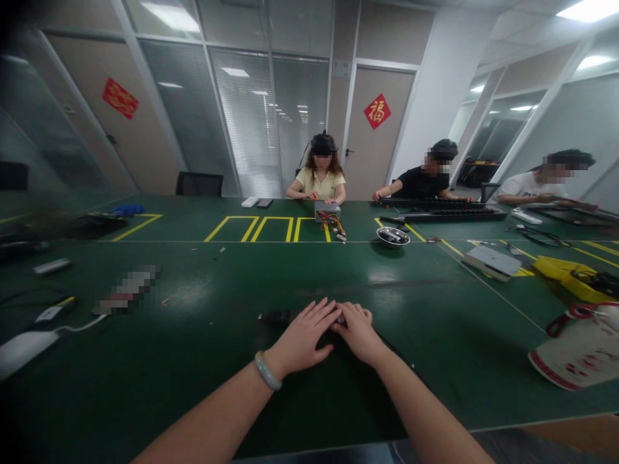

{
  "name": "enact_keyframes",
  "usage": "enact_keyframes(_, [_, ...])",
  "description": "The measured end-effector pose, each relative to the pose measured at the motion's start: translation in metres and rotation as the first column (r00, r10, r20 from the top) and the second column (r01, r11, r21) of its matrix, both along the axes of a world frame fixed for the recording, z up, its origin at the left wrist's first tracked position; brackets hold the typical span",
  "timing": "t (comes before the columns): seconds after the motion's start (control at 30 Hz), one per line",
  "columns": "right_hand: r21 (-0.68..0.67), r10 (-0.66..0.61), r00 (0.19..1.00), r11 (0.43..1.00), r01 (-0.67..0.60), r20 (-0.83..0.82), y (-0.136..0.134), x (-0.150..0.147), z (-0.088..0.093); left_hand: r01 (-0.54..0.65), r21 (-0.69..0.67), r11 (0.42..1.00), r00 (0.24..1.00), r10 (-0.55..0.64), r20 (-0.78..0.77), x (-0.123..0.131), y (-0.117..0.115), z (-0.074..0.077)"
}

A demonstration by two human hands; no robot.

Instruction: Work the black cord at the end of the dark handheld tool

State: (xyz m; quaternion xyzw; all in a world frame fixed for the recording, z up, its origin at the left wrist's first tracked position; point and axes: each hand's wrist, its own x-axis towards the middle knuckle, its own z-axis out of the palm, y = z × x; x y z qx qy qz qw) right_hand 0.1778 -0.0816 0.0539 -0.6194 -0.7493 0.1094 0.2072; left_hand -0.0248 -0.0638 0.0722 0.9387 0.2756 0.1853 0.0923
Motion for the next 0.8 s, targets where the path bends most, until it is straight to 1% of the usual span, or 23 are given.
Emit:
enact_keyframes(0.07, [-0.021, 0.06, 0.998, 0.998, -0.06, -0.025, 0.005, -0.019, -0.003, -0.055, -0.003, 0.998, 0.998, 0.055, -0.015, 0.001, 0.001, -0.004])
enact_keyframes(0.13, [-0.044, 0.083, 0.996, 0.995, -0.085, -0.039, 0.008, -0.031, -0.007, -0.106, -0.003, 0.994, 0.994, 0.106, -0.026, 0.001, 0.002, -0.008])
enact_keyframes(0.23, [-0.062, 0.073, 0.997, 0.995, -0.075, -0.036, 0.007, -0.036, -0.008, -0.138, 0.017, 0.99, 0.99, 0.138, -0.024, 0.0, 0.003, -0.009])
enact_keyframes(0.3, [-0.054, 0.074, 0.997, 0.996, -0.075, -0.017, 0.002, -0.033, -0.005, -0.143, 0.037, 0.989, 0.99, 0.144, -0.012, 0.0, 0.003, -0.009])
enact_keyframes(0.4, [-0.008, 0.038, 0.999, 0.999, -0.038, 0.025, -0.008, -0.02, 0.006, -0.156, 0.057, 0.986, 0.988, 0.156, -0.008, 0.0, 0.002, -0.007])
enact_keyframes(0.47, [0.011, -0.011, 0.998, 1.0, 0.011, 0.054, -0.018, -0.005, 0.016, -0.164, 0.061, 0.985, 0.986, 0.165, -0.018, -0.001, 0.002, -0.006])
enact_keyframes(0.53, [0.001, -0.058, 0.995, 0.998, 0.058, 0.082, -0.028, 0.013, 0.026, -0.171, 0.062, 0.983, 0.984, 0.173, -0.029, -0.001, 0.002, -0.005])
enact_keyframes(0.57, [-0.022, -0.071, 0.993, 0.997, 0.073, 0.092, -0.034, 0.022, 0.03, -0.177, 0.062, 0.982, 0.983, 0.179, -0.031, -0.001, 0.002, -0.005])
enact_keyframes(0.63, [-0.116, -0.062, 0.994, 0.991, 0.072, 0.09, -0.045, 0.039, 0.038, -0.187, 0.057, 0.981, 0.982, 0.189, -0.029, 0.0, 0.002, -0.005])
enact_keyframes(0.73, [-0.301, 0.011, 1.0, 0.954, -0.002, 0.026, -0.061, 0.057, 0.045, -0.193, 0.037, 0.981, 0.981, 0.193, -0.015, 0.0, 0.002, -0.005])
enact_keyframes(0.8, [-0.369, 0.032, 0.999, 0.929, -0.029, 0.001, -0.069, 0.063, 0.048, -0.192, 0.02, 0.981, 0.981, 0.192, -0.007, 0.0, 0.001, -0.004])
